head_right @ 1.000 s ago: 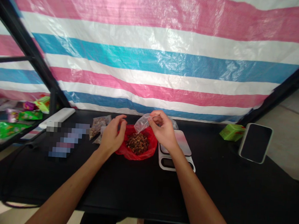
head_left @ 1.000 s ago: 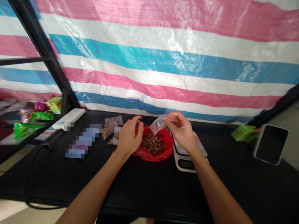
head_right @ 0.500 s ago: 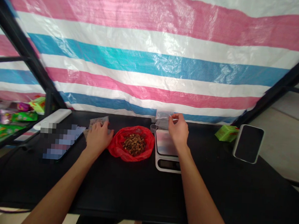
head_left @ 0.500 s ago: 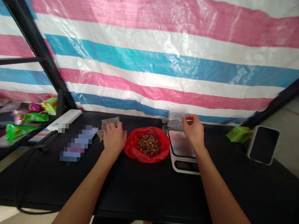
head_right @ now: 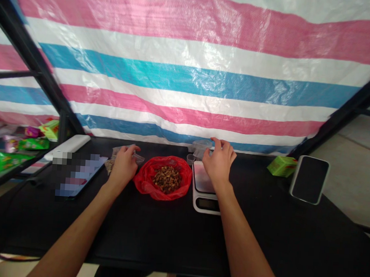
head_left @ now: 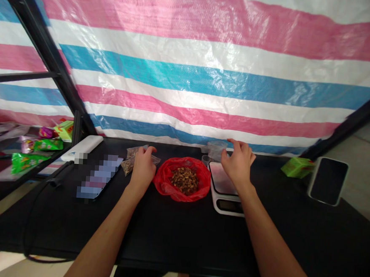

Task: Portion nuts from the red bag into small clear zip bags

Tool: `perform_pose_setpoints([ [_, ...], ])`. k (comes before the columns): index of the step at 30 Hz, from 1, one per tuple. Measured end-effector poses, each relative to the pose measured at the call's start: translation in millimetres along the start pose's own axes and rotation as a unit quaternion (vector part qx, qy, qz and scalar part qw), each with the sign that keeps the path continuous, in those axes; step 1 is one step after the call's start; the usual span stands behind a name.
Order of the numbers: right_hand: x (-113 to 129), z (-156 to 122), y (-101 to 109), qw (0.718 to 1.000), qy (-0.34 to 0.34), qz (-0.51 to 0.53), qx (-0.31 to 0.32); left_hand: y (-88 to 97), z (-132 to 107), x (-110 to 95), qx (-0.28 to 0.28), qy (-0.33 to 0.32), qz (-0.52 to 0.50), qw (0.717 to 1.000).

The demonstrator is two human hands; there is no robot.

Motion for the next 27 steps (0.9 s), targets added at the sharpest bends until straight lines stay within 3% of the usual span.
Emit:
perform_pose_setpoints([
  [3, 13.7, 2.5, 10.2, 0.998, 0.016, 0.046, -0.029, 15.9, 3.1, -15.8, -0.079, -0.050, -0.091, 0.991],
  [6, 41.6, -0.3, 19.6, 0.980, 0.082, 0.183, -0.019, 33.7, -0.7, -38.8, -0.149, -0.141, -0.184, 0.961],
  [8, 69.9, -10.7, 21.6, 0.947, 0.150, 0.281, 0.046, 40.1, -7.2, -53.8, -0.160, -0.202, -0.227, 0.939],
  [11, 105.0, -32.8, 18.1, 0.917, 0.204, 0.311, 0.147, 39.6, -18.7, -71.3, -0.129, -0.261, -0.264, 0.920],
  [17, 113.5, -49.2, -2.9, 0.905, 0.112, 0.336, 0.235, 28.8, -34.0, -90.9, -0.040, -0.292, -0.315, 0.902],
  [22, 105.0, -49.9, -14.1, 0.865, 0.034, 0.409, 0.290, 29.0, -33.8, -91.2, -0.060, -0.266, -0.329, 0.904],
  [27, 107.5, -52.2, -15.4, 0.837, -0.020, 0.454, 0.305, 30.3, -32.9, -89.3, -0.083, -0.225, -0.225, 0.944],
])
Point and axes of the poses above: each hand's wrist, its own z-axis towards the middle knuckle, its own y-axis out of the back of the hand, x = y × z, the point moved 8 cm from there along z, towards the middle knuckle, and after that the axes turned 10 degrees about -x, right-handed, at the moved point
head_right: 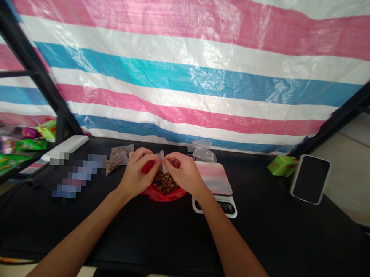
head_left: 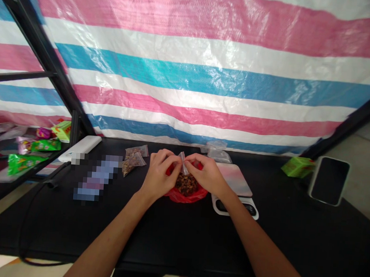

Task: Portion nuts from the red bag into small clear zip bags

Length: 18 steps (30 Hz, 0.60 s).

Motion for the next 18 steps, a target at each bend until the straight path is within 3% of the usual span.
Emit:
perform_pose_setpoints([
  [4, -0.8, -1.6, -5.4, 0.999, 0.003, 0.025, 0.021, -10.8, -1.8, 6.2, 0.076, 0.069, 0.014, 0.995],
  [10, 0.3, -2.6, -6.2, 0.999, 0.033, 0.006, 0.035, -23.0, -8.9, 25.1, 0.113, 0.212, -0.058, 0.969],
  [14, 1.6, -3.2, -6.6, 0.999, 0.019, 0.017, 0.037, -24.5, -10.0, 27.9, 0.110, 0.233, -0.106, 0.961],
  [18, -1.8, -3.2, -7.2, 0.998, -0.007, 0.041, 0.038, -24.5, -9.6, 24.5, 0.103, 0.210, -0.131, 0.963],
])
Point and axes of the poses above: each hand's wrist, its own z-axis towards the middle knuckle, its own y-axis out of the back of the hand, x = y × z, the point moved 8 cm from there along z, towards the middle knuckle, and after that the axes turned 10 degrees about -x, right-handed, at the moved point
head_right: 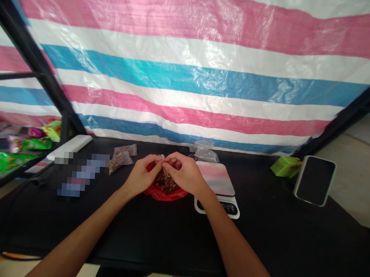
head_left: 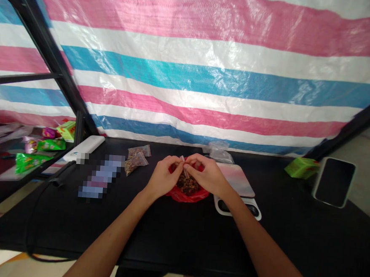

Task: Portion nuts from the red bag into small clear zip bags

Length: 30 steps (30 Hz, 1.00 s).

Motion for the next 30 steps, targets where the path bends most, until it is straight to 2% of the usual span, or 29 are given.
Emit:
perform_pose_setpoints([
  [7, -2.3, 0.2, -1.4, 0.998, -0.032, 0.049, 0.019, -0.9, 1.3, 7.5, -0.013, 0.029, -0.036, 0.999],
  [14, -5.6, -0.3, -2.3, 0.998, -0.023, 0.052, 0.004, -3.1, 1.4, 0.7, 0.017, -0.005, -0.021, 1.000],
  [16, -7.2, 1.2, 1.4, 0.999, -0.008, 0.029, -0.016, -5.0, -0.1, -2.2, 0.023, -0.018, -0.020, 0.999],
  [21, -9.9, 6.9, 25.7, 0.990, 0.016, -0.069, -0.119, -11.4, -5.5, -8.6, 0.036, -0.046, -0.003, 0.998],
  [23, -9.4, 7.5, 31.7, 0.986, 0.022, -0.093, -0.134, -10.7, -6.3, -10.3, 0.031, -0.057, 0.008, 0.998],
  [27, -14.5, 5.7, 26.4, 0.992, -0.004, -0.098, -0.084, 0.7, -4.6, -17.1, -0.018, -0.092, 0.027, 0.995],
  [30, -20.6, 3.1, 20.4, 0.993, -0.033, -0.099, -0.056, 1.7, -5.7, -25.8, -0.006, -0.124, 0.019, 0.992],
])
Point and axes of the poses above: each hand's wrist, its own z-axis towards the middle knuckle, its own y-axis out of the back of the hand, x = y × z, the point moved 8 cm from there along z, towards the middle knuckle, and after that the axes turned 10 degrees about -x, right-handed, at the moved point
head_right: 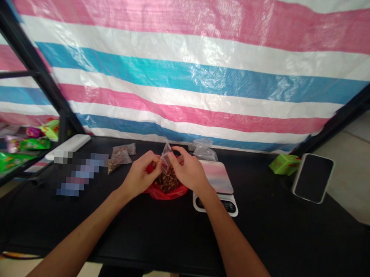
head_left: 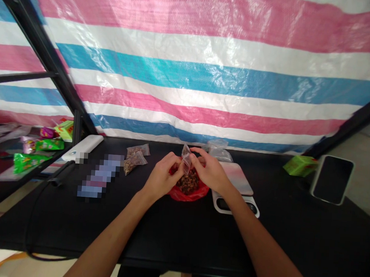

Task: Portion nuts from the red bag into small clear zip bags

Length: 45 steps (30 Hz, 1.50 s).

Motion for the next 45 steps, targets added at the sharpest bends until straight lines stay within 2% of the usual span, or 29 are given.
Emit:
perform_pose_setpoints([
  [5, -3.8, 1.4, -2.7, 0.998, -0.029, 0.062, -0.005, -8.5, -4.8, -13.3, 0.071, -0.047, -0.025, 0.996],
  [9, -3.6, 6.0, 0.6, 0.986, -0.048, 0.155, -0.021, -1.8, -5.4, -12.4, 0.055, -0.051, 0.013, 0.997],
  [14, 4.1, 5.3, -1.7, 0.979, -0.045, 0.200, 0.013, 2.1, -3.8, 3.3, 0.013, 0.022, 0.029, 0.999],
  [20, 17.6, -2.7, -6.5, 0.977, -0.019, 0.198, 0.074, -18.3, -10.1, 20.5, 0.052, 0.120, -0.085, 0.988],
  [24, 23.8, -4.8, -4.1, 0.978, 0.003, 0.185, 0.095, -20.9, -10.6, 21.4, 0.059, 0.153, -0.133, 0.978],
  [28, 28.0, -1.2, 4.1, 0.984, 0.037, 0.163, 0.062, -17.7, -8.4, 21.0, 0.059, 0.132, -0.093, 0.985],
  [32, 23.8, 3.8, 9.6, 0.985, 0.037, 0.168, 0.018, -17.3, -8.7, 23.6, 0.057, 0.110, -0.066, 0.990],
  [38, 16.5, 5.7, 9.9, 0.977, 0.025, 0.213, 0.021, -19.1, -8.8, 22.4, 0.061, 0.110, -0.097, 0.987],
  [41, 22.8, 4.3, 16.6, 0.982, 0.052, 0.179, 0.015, -18.0, -8.1, 22.3, 0.065, 0.101, -0.062, 0.991],
  [45, 36.8, -0.3, 19.2, 0.984, 0.094, 0.146, 0.043, -14.6, -7.2, 20.9, 0.055, 0.066, -0.018, 0.996],
])
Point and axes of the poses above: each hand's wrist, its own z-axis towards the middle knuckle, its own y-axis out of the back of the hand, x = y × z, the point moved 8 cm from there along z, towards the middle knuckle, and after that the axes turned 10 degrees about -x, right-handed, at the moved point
